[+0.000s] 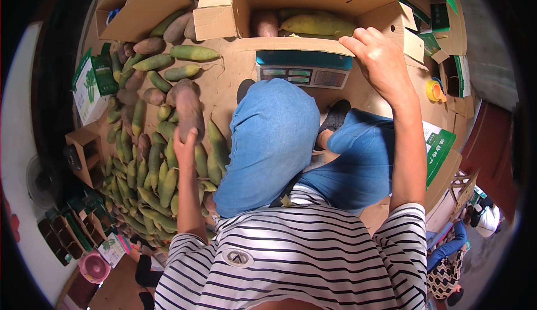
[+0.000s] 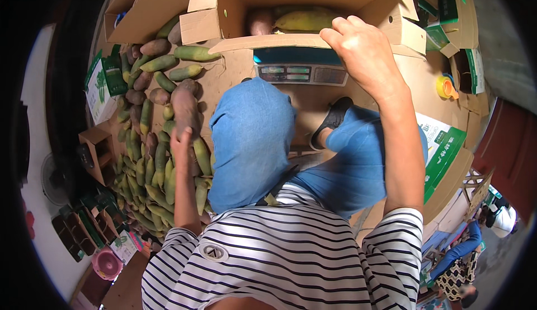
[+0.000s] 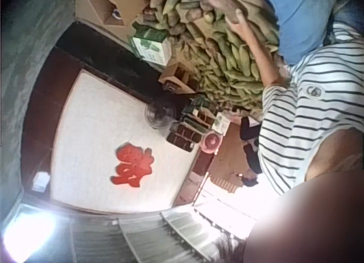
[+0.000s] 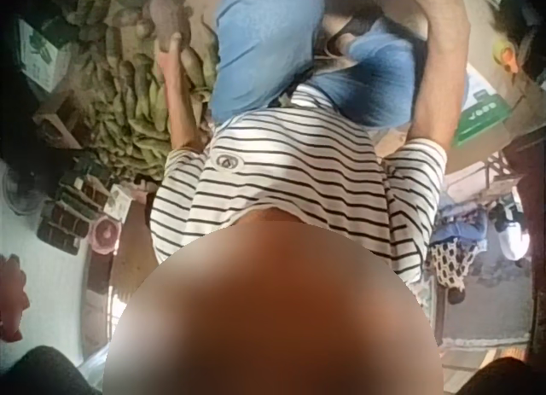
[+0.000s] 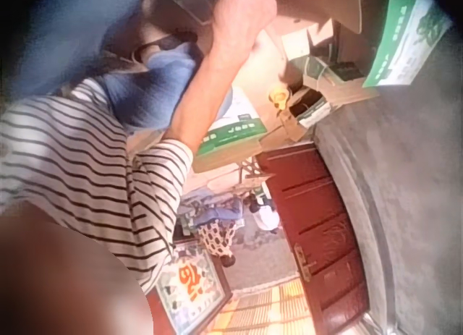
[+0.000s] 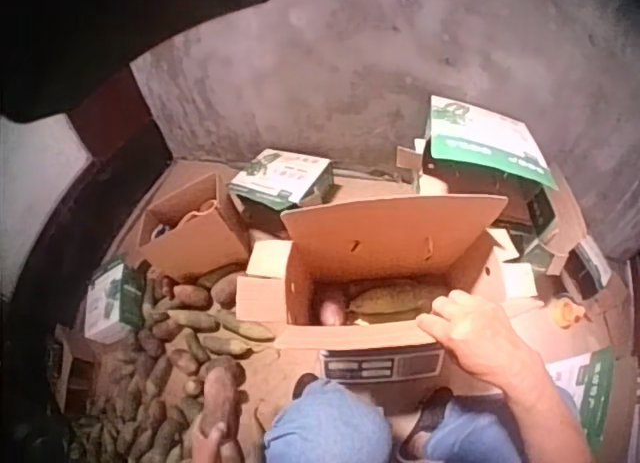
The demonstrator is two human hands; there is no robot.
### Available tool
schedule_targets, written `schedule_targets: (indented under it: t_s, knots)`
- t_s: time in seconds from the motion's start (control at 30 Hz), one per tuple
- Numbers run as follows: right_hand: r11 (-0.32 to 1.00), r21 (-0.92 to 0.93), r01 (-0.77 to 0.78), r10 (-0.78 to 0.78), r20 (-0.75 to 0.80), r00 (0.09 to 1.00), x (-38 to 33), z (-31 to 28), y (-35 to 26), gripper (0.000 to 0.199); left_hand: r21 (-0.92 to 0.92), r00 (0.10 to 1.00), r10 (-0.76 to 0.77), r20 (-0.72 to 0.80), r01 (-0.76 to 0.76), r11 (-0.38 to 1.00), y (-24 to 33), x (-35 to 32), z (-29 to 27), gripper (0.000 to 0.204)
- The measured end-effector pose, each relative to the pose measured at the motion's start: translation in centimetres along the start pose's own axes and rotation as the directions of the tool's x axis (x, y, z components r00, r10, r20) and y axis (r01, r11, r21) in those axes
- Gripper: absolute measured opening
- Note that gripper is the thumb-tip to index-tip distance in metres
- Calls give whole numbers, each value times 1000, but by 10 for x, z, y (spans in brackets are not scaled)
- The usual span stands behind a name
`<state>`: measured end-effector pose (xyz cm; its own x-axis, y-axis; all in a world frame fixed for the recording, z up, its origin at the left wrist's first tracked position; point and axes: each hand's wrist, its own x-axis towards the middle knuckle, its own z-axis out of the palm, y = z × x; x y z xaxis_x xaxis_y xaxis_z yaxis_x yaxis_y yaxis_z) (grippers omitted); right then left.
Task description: Sort and pack green radishes or similar vegetables into cardboard boxes for shipping.
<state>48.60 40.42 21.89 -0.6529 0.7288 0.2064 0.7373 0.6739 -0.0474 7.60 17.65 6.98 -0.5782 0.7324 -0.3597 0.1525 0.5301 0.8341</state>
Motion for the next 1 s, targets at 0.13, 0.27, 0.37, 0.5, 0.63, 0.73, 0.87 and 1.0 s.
schedule_targets:
  t_s: [0.13,0.27,0.37,0.5,0.63,0.73,0.87,1.0]
  knots:
    - [1000,-13,8,-8,0,1000,1,-2,-1,24,9,858,514,-3,-514,858,146,1,23,67]
    - [1000,-3,-3,3,-39,999,0,3,-1,28,36,572,797,194,-816,577,254,17,74,66]
    - [1000,22,-11,12,-41,999,0,7,0,32,121,388,844,371,-921,370,287,25,120,64]
    - [999,32,6,-5,-21,1000,-1,8,2,37,26,579,787,213,-809,588,254,33,125,54]
    - [999,33,-11,11,-9,1000,5,-1,-1,41,130,845,513,151,-532,837,130,63,68,43]
    - [998,6,-56,56,15,998,4,-4,-1,47,622,912,324,253,-410,667,-2,53,15,40]
    - [998,11,-57,57,20,998,2,2,-1,47,865,914,-293,281,-109,489,-118,-2,-31,52]
    - [997,-3,-74,74,39,997,4,2,-4,44,780,901,-311,302,-46,624,-186,-40,-31,64]
